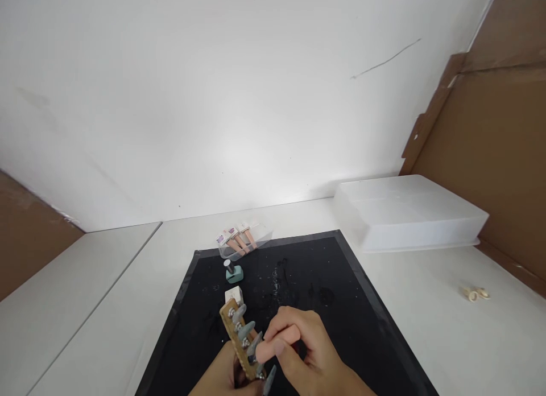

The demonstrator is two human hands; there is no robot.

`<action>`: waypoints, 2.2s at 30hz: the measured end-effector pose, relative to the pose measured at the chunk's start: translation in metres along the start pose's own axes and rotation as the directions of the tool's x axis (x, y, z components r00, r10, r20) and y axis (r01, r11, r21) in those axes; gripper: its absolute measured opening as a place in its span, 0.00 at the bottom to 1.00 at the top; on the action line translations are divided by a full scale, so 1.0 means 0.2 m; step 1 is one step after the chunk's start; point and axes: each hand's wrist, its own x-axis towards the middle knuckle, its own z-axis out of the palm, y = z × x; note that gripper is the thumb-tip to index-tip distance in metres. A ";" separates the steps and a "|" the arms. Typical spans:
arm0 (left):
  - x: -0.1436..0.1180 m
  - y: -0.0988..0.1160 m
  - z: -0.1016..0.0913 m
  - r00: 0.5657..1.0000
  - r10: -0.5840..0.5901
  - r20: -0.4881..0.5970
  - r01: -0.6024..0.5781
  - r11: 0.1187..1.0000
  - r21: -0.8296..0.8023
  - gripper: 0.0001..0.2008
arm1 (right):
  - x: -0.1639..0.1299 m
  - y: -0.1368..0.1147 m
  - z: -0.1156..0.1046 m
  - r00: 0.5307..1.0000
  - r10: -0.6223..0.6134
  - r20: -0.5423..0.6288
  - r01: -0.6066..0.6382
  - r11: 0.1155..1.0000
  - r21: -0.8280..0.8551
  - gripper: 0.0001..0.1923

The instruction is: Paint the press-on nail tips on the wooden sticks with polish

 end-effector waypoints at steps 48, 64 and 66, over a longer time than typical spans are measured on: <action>-0.01 0.04 0.03 0.999 -0.026 0.026 0.025 0.999 0.035 0.12 | -0.02 0.03 0.04 0.974 0.227 0.022 -0.228 0.968 0.104 0.19; -0.02 -0.01 0.02 1.000 0.001 -0.025 0.001 0.995 0.099 0.13 | -0.03 0.08 0.05 0.942 0.302 -0.144 -0.301 0.953 0.031 0.18; -0.02 -0.03 0.01 0.999 -0.009 -0.033 0.012 0.996 0.091 0.13 | -0.03 0.08 0.04 0.946 0.281 -0.165 -0.279 0.960 0.036 0.19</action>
